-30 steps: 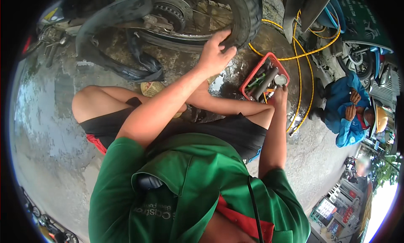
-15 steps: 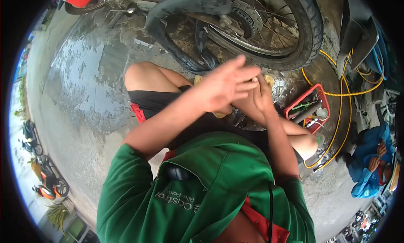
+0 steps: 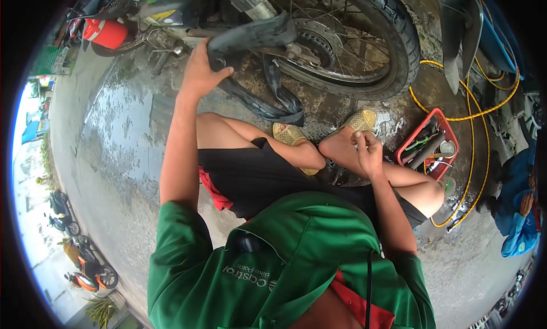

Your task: Repairing a motorcycle tire by removing the inner tube, patching it, and reinstalling it into the tire.

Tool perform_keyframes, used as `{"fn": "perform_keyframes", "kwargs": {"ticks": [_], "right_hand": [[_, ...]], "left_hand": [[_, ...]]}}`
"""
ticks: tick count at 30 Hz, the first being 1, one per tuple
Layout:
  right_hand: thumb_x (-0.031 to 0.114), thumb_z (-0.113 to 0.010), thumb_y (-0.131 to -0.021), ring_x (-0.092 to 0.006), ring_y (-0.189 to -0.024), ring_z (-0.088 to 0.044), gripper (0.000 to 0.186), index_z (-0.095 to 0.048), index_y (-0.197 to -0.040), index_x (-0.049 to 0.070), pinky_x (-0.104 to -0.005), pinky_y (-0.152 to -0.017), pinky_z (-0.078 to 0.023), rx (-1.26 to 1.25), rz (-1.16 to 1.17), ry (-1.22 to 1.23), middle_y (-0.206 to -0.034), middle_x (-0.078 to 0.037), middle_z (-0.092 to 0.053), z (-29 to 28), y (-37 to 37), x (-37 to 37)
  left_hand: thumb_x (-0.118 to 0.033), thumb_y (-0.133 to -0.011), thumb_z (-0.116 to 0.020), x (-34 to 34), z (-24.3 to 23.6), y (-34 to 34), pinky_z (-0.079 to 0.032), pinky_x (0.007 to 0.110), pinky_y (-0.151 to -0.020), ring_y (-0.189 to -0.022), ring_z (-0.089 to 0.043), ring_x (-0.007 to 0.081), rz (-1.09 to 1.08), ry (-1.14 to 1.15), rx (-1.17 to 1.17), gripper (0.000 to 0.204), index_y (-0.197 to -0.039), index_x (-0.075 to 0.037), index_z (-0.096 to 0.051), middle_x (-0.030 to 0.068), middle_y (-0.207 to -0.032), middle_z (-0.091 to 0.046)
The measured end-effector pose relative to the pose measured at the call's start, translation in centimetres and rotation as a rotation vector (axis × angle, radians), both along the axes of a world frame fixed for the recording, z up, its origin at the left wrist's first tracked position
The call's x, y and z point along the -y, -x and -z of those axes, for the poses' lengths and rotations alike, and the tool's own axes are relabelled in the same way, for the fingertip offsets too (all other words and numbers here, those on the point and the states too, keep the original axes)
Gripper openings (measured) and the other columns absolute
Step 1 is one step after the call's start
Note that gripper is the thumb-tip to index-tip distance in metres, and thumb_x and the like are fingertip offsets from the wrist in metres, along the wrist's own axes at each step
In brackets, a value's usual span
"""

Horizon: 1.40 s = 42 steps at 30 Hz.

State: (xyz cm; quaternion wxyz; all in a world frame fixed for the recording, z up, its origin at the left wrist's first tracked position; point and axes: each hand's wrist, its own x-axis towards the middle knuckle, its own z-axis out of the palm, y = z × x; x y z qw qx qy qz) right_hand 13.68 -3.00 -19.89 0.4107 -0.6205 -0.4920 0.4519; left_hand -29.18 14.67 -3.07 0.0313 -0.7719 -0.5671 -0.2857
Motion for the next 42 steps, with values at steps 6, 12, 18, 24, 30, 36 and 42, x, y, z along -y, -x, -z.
{"fn": "perform_keyframes", "kwargs": {"ticks": [6, 12, 18, 24, 30, 36, 42], "right_hand": [[0.015, -0.059, -0.101, -0.0102, -0.08, -0.064, 0.022, -0.066, -0.095, -0.005, -0.0255, -0.076, -0.051, -0.204, -0.139, 0.153, -0.086, -0.007, -0.069, -0.7, 1.8, 1.5], [0.019, -0.072, -0.092, -0.0174, -0.105, -0.062, 0.04, -0.057, -0.121, -0.004, -0.0313, -0.09, -0.051, -0.149, -0.363, 0.024, -0.107, -0.009, -0.066, -4.6, 4.2, 0.7], [0.021, -0.082, -0.082, -0.0264, -0.127, -0.051, 0.079, -0.037, -0.142, -0.005, -0.0386, -0.108, -0.041, -0.09, -0.33, -0.313, -0.133, -0.015, -0.053, -6.9, 7.9, 3.0], [0.016, -0.07, -0.092, -0.0277, -0.126, -0.05, 0.071, -0.028, -0.145, -0.007, -0.04, -0.11, -0.038, -0.31, 0.025, -0.24, -0.134, -0.018, -0.051, -5.3, 7.5, 3.7], [0.014, -0.064, -0.096, -0.0241, -0.119, -0.054, 0.057, -0.034, -0.142, -0.006, -0.0381, -0.104, -0.043, -0.399, 0.378, -0.192, -0.131, -0.016, -0.054, -7.4, 3.0, 2.1], [0.009, -0.064, -0.096, -0.0212, -0.102, -0.064, 0.043, -0.048, -0.133, -0.004, -0.0339, -0.091, -0.052, 0.195, 0.301, -0.562, -0.117, -0.013, -0.065, -14.5, -1.6, 0.4], [0.0, -0.068, -0.091, -0.0189, -0.097, -0.066, 0.025, -0.065, -0.115, -0.004, -0.0327, -0.089, -0.053, 0.364, -0.289, -0.36, -0.11, -0.011, -0.07, -26.8, -1.7, 0.0]], "left_hand": [[-0.031, -0.075, -0.084, 3.6, -2.3, -2.1, -0.051, 0.039, -0.08, -0.087, -0.066, 0.0242, 0.132, 0.759, -0.036, 0.056, -0.117, 0.001, -0.064, 0.0155, -0.091, -0.07], [-0.035, -0.081, -0.082, 6.5, -2.8, -12.0, -0.047, 0.032, -0.064, -0.069, -0.056, 0.0112, 0.522, 0.948, 0.321, 0.04, -0.092, 0.0, -0.067, 0.0031, -0.073, -0.063], [-0.033, -0.088, -0.077, 7.7, -4.2, -25.5, -0.046, 0.028, -0.061, -0.067, -0.055, 0.0087, 0.412, 0.856, 0.989, 0.034, -0.089, -0.002, -0.065, 0.0011, -0.072, -0.06], [-0.027, -0.091, -0.073, 5.3, -4.4, -34.2, -0.051, 0.028, -0.077, -0.084, -0.063, 0.0145, 0.492, 0.96, 1.957, 0.031, -0.103, 0.001, -0.067, 0.0076, -0.09, -0.067], [-0.019, -0.094, -0.069, 6.0, -0.6, -28.6, -0.053, 0.032, -0.09, -0.103, -0.067, 0.0212, 0.982, 0.791, 1.709, 0.03, -0.117, 0.0, -0.067, 0.013, -0.106, -0.071], [-0.025, -0.089, -0.067, 6.0, 11.9, -21.7, -0.045, 0.025, -0.056, -0.052, -0.046, 0.0125, -0.736, 0.965, 2.058, 0.02, -0.078, -0.013, -0.056, -0.0015, -0.065, -0.05], [-0.027, -0.079, -0.078, 1.5, 22.4, -19.4, -0.052, 0.045, -0.072, -0.1, -0.06, 0.0274, -0.936, 0.604, 1.336, 0.041, -0.107, -0.006, -0.056, 0.0121, -0.102, -0.06]]}}
